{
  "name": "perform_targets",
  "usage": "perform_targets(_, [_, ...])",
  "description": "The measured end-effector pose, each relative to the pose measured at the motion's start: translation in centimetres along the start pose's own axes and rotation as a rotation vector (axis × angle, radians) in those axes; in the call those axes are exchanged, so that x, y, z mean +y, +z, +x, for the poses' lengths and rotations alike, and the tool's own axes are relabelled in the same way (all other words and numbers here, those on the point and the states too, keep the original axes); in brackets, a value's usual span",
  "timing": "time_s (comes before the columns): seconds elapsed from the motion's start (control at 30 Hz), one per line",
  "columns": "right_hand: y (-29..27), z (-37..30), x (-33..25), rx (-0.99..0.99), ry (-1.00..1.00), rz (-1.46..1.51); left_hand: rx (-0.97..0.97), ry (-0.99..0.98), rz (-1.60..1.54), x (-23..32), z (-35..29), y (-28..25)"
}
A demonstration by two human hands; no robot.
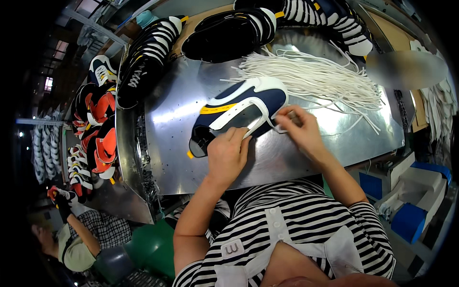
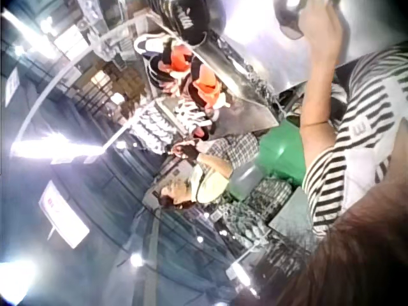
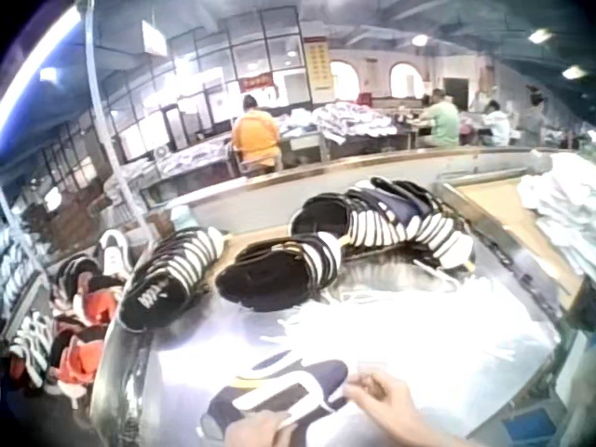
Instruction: The person laces a shoe by threading a white lace through the eyelets and then ties a bow.
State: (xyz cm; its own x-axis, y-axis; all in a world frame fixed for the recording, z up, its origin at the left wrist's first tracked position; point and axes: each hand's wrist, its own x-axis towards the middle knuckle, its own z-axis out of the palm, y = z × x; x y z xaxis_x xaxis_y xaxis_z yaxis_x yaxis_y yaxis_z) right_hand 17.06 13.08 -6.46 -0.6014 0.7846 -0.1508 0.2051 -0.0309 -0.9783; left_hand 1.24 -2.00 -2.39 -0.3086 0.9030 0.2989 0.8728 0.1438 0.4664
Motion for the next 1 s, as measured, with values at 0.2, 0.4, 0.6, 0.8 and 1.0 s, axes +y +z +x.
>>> perform_targets(0.2, [0.5, -0.3, 0.1, -0.136, -0.116, -0.127, 0.136, 0.018, -0.054, 1.7, 0.8, -0.7])
perform_targets(0.4, [-7.3, -7.3, 1.0, -0.412, -0.350, -0.629, 0.398, -0.313, -0.183, -0.6, 1.7, -6.5])
perform_targets(0.6, [-10.1, -11.5, 0.6, -0.545, -0.208, -0.300, -0.033, -0.171, -0.184, 1.5, 0.8, -4.3])
perform_targets(0.8, [-2.9, -5.2, -0.6, -0.193, -0.095, 0.116, -0.371, -0.096, 0.026, 0.8, -1.1, -0.2])
perform_targets(1.0, [-0.4, -0.1, -1.5, -0.171, -0.187, 0.004, -0.308, -0.032, 0.043, 3.5, 1.0, -0.9])
